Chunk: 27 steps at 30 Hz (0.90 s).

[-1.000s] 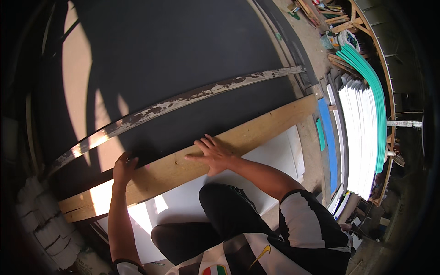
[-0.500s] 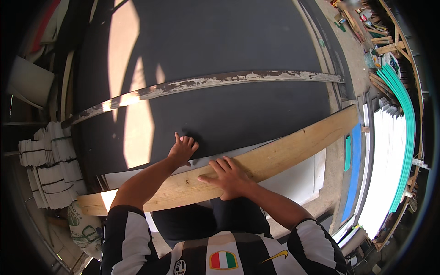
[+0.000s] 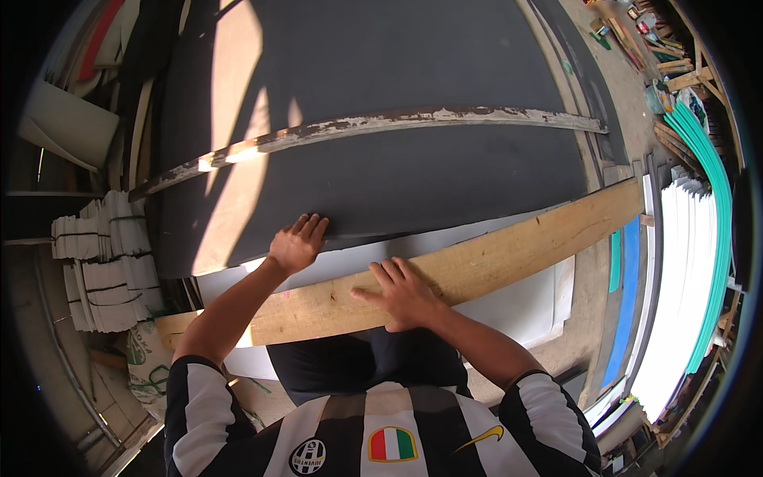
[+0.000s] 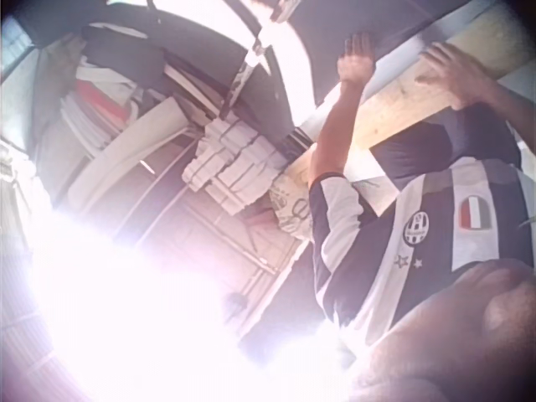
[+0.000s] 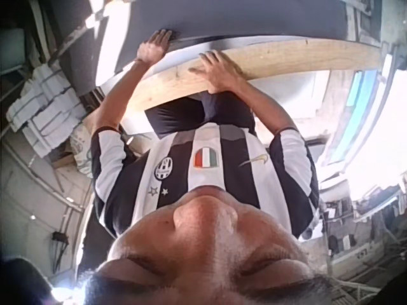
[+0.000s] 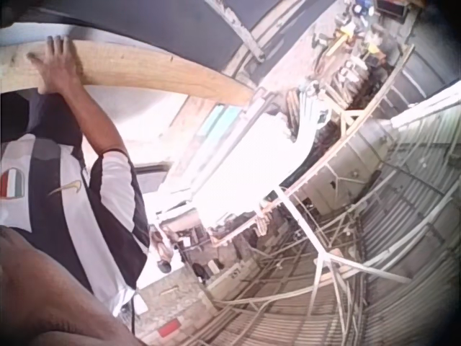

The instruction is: The person handles large black and white sheets of material in a workshop, picking them up, moving them, and stacking them. They also handle a long wooden plank, placing it on a green sheet and later on a black sheet.

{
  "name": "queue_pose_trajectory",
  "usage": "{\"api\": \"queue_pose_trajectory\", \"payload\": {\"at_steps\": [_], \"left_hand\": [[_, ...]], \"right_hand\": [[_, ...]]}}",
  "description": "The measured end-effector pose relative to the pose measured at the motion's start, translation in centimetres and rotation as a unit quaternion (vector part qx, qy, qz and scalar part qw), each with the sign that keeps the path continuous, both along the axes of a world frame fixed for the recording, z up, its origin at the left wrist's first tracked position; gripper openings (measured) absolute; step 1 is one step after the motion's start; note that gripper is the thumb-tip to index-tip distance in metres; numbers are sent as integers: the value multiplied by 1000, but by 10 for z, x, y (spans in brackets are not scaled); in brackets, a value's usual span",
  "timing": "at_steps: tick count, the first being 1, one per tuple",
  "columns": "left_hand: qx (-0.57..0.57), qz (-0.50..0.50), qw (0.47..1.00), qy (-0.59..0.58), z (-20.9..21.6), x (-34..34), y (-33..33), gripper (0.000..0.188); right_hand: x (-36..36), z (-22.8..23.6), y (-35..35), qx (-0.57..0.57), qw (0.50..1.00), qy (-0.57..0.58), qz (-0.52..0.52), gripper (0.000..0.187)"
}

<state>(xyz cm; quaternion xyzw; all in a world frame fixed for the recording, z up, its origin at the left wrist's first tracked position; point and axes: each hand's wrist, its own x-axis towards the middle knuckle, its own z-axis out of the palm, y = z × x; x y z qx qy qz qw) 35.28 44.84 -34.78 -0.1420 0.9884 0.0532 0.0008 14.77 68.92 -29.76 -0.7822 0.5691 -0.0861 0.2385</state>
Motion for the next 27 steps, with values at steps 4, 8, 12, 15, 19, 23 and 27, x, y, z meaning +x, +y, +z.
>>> {"api": "queue_pose_trajectory", "payload": {"at_steps": [4,8,12,15,19,23,27], "left_hand": [[-21,51,993,103,43,-14,-18,30],[-19,116,987,106,82,-31,-31,22],[-37,137,980,138,101,-39,-48,20],[-51,118,978,167,107,-45,-54,20],[-37,124,980,150,106,-52,-50,19],[-17,136,983,122,100,-43,-51,17],[20,164,983,82,87,-30,-47,21]], "right_hand": [[5,-6,2,28,1000,-9,-10,96],[7,-24,6,52,998,-21,-22,96],[5,-36,-3,70,997,-25,-38,98],[-3,-58,-11,68,996,-31,-55,101],[-20,-86,-34,36,996,-33,-74,104],[-32,-93,-75,23,997,-35,-65,107],[-32,-118,-102,-2,998,-41,-50,108]]}}
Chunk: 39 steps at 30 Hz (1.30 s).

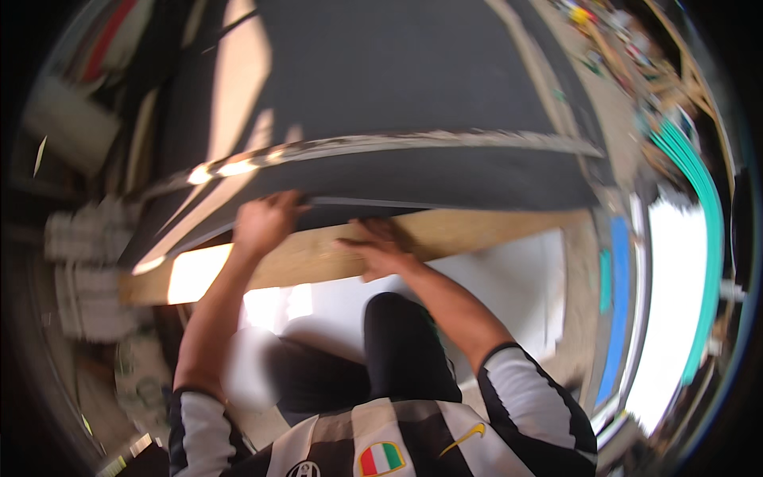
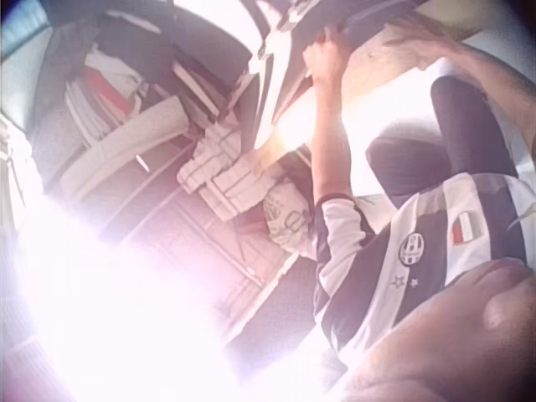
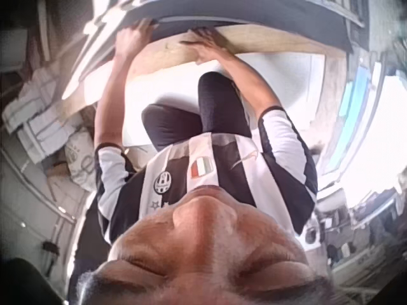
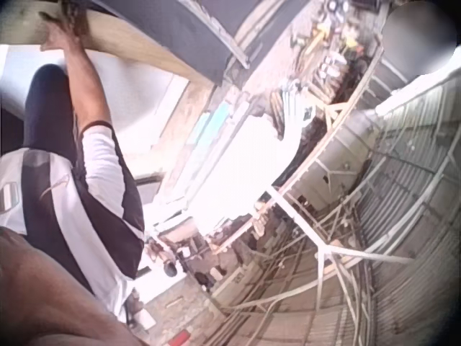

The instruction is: The person handles large black and white sheets of material in a workshop, picking them up, moving them, and stacking them. They also handle a long wooden plank, placing it on a green sheet and later on a black sheet.

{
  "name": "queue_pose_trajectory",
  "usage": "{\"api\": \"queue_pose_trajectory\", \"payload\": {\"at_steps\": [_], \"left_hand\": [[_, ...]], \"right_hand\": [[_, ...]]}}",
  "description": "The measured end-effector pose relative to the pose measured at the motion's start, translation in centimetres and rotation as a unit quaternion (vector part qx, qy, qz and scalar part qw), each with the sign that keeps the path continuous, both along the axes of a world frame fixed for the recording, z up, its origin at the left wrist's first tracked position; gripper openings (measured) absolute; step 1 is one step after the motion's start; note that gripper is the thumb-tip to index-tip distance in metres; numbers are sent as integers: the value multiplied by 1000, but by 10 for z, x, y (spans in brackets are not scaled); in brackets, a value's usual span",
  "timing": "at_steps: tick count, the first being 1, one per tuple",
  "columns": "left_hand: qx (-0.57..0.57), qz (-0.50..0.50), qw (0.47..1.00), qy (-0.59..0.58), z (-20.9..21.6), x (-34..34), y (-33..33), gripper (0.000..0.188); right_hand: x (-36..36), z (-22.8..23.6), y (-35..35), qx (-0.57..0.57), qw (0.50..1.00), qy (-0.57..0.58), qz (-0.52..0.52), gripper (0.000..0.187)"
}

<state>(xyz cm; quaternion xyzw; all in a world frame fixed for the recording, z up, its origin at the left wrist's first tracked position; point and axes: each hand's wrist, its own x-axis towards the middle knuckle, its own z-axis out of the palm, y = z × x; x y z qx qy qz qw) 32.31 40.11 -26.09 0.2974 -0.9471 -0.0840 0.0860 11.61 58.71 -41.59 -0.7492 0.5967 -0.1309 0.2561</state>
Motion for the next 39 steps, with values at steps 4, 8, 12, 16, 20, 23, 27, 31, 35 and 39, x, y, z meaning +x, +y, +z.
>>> {"api": "queue_pose_trajectory", "payload": {"at_steps": [4,8,12,16,20,23,27,31,35,39], "left_hand": [[-64,-60,996,3,-12,-5,3,29],[-30,-52,998,35,-17,11,5,32],[-24,-46,998,38,-20,12,12,30],[-37,-40,997,46,-30,12,19,25],[-31,-43,998,36,-36,13,22,24],[-21,-45,998,42,-43,15,22,25],[-27,-53,996,61,-48,18,21,25],[-31,-49,997,57,-50,20,23,24],[-16,-46,997,57,-45,19,26,23],[-17,-41,997,67,-47,20,29,23]], "right_hand": [[1,0,-22,47,995,86,-1,108],[21,20,-41,96,987,128,20,96],[25,4,-41,50,990,126,27,94],[21,-5,-44,28,997,71,26,90],[9,-33,-51,32,999,0,31,88],[2,-51,-55,51,998,-16,28,88],[5,-58,-55,37,999,-6,24,90],[8,-52,-56,48,998,-10,33,94],[5,-52,-57,29,999,-24,35,97],[6,-48,-56,26,999,2,28,99]]}}
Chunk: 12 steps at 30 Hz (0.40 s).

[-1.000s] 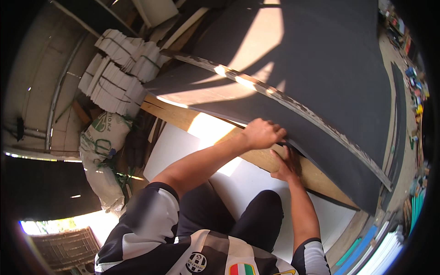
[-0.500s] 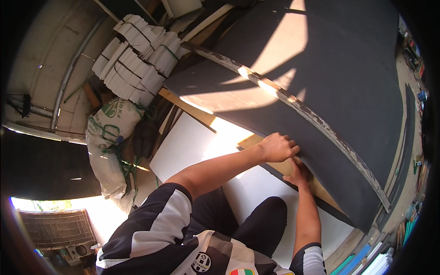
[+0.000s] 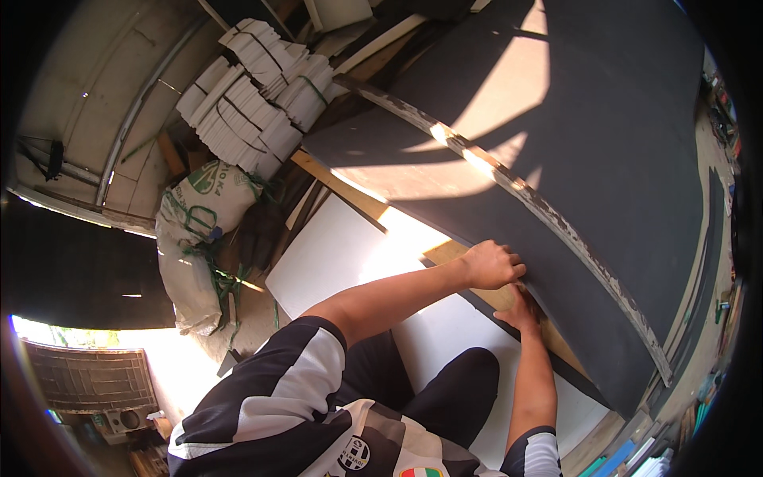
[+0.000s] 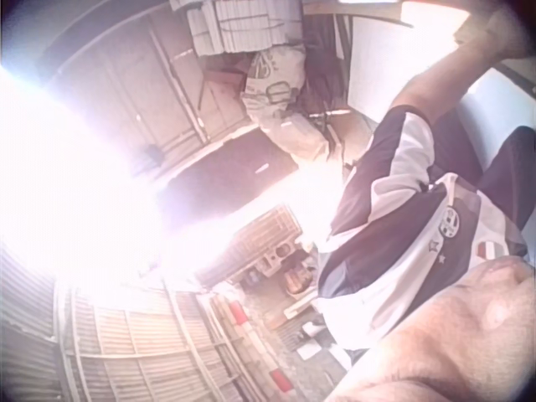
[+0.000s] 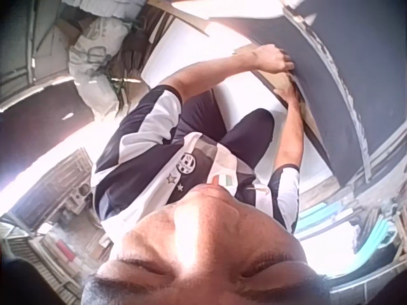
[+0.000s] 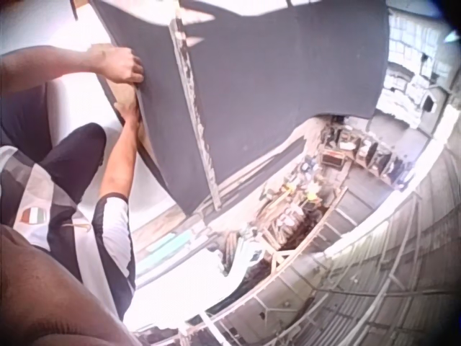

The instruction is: The person handles large black and white sheets of material in a workshop, picking them up, moving them, and stacking them. They also handle a long wooden plank, placing it on a green sheet and later on a black sheet.

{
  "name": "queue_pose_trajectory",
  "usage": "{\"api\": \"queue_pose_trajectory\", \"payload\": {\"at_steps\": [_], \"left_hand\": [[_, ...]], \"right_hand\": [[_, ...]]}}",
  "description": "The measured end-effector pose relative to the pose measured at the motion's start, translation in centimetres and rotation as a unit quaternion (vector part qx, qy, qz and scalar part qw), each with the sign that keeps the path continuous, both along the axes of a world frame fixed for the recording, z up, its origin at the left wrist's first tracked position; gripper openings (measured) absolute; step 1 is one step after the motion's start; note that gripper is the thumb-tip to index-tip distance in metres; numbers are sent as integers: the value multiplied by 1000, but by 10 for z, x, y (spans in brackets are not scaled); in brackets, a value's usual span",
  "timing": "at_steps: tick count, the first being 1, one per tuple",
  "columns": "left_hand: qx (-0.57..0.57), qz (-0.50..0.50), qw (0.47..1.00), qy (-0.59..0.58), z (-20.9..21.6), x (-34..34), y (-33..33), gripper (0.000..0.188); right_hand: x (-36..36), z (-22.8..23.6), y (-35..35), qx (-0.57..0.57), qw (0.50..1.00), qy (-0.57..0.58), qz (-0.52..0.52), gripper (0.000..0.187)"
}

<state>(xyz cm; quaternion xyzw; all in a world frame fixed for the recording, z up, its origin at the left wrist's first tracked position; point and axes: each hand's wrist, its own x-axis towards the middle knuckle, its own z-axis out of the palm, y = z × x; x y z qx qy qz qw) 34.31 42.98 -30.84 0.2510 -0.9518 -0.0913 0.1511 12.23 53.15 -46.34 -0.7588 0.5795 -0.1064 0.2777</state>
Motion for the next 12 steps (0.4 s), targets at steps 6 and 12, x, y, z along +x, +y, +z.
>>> {"api": "queue_pose_trajectory", "payload": {"at_steps": [6,12], "left_hand": [[6,1,1000,-14,-3,0,1,24],[26,-7,999,-27,-4,6,6,21]], "right_hand": [[0,-5,3,-7,1000,-4,3,98],[1,-2,7,31,999,-13,5,99]]}}
